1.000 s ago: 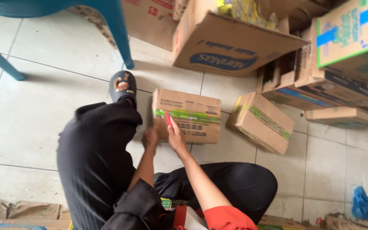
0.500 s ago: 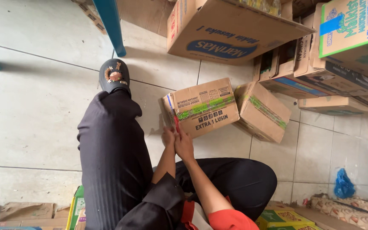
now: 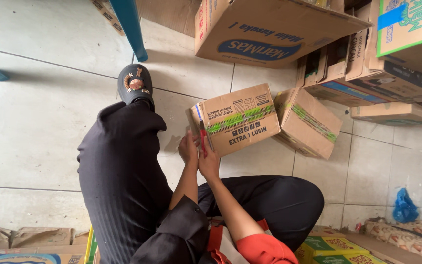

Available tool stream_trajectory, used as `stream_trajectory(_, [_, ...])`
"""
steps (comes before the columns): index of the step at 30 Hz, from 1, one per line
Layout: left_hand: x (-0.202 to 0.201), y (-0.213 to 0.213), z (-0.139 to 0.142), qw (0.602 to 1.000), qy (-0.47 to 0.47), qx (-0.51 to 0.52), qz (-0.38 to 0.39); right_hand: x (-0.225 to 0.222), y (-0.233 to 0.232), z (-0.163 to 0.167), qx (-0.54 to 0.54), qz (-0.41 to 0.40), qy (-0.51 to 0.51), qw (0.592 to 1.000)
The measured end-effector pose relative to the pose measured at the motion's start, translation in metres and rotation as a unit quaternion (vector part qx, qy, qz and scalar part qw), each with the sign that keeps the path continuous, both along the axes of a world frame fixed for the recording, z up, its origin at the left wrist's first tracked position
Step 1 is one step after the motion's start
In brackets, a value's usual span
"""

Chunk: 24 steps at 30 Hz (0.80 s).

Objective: The person sits on the floor and uses a red utility knife to cut open a cardboard box. They remove shrink-wrapped packs of zinc supplement sachets, separate them into smaller groups, and place them into a second open cardboard box.

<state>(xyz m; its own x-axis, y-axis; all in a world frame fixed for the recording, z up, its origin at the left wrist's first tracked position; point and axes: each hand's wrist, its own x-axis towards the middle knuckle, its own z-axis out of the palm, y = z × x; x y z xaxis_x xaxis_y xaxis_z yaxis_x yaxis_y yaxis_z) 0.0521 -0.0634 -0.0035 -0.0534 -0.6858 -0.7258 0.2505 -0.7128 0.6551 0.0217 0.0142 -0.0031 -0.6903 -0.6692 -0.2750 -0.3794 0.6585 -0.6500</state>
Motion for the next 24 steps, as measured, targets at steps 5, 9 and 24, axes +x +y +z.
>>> stream_trajectory(5, [0.004,-0.006,0.011,0.977,-0.136,-0.117,-0.114,0.006,-0.011,0.008,-0.028,-0.023,-0.018,0.999])
stream_trajectory(9, [0.001,-0.010,0.009,0.957,-0.187,-0.150,-0.162,0.006,-0.016,0.008,-0.014,-0.050,-0.077,0.996])
stream_trajectory(24, [0.007,0.036,0.020,0.944,-0.204,-0.076,-0.246,0.020,0.044,0.016,0.069,-0.074,-0.062,0.993])
